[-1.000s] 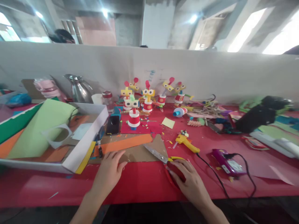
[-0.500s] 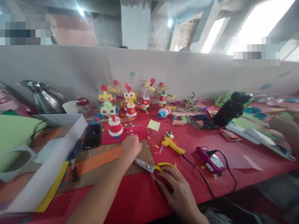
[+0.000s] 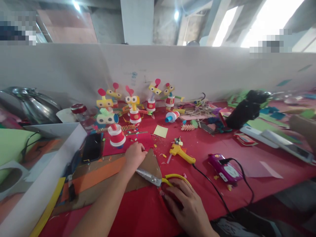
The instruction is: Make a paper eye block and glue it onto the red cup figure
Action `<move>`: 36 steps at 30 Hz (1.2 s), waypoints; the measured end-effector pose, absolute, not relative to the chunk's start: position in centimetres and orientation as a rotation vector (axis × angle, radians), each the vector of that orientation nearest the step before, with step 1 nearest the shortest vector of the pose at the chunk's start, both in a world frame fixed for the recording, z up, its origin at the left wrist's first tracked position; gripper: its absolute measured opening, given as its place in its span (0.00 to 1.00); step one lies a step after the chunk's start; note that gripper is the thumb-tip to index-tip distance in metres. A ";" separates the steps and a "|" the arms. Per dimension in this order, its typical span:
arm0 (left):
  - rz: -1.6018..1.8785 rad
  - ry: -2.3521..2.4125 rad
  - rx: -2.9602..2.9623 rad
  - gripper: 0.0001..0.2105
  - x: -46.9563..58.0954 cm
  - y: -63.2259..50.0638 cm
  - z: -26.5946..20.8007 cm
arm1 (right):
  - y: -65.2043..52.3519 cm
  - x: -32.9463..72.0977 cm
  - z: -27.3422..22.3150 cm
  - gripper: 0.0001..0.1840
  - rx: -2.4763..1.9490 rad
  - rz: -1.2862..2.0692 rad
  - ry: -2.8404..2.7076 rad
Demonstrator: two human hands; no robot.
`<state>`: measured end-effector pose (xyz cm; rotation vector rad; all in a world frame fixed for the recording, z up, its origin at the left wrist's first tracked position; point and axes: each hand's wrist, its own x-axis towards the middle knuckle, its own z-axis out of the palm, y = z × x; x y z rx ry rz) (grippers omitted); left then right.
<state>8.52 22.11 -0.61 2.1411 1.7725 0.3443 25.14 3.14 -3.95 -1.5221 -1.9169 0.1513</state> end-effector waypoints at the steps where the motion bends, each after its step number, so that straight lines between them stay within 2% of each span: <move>1: 0.341 1.748 2.125 0.04 8.5 22.3 -0.7 | 3.1 25.2 -4.0 0.10 -1.521 0.151 -1.917; 8: 0.346 1.590 2.072 0.02 6.9 22.6 0.1 | 3.1 25.2 -4.0 0.09 -1.519 0.142 -1.925; 16: 0.489 1.632 2.024 0.12 9.0 23.7 -0.7 | 3.0 25.2 -4.1 0.09 -1.526 0.122 -1.925; 23: 0.691 1.557 1.803 0.08 9.5 23.8 -0.6 | 3.0 25.3 -4.1 0.09 -1.518 0.127 -1.928; 27: 0.784 1.377 1.568 0.02 8.7 22.4 0.7 | 3.0 25.2 -4.1 0.10 -1.525 0.132 -1.922; 33: 0.875 1.196 1.288 0.10 6.8 18.7 3.0 | 2.9 25.3 -4.5 0.09 -1.503 0.161 -1.909; 36: 0.964 1.216 1.286 0.09 5.2 16.8 3.5 | 2.9 25.5 -4.0 0.08 -1.446 0.108 -1.832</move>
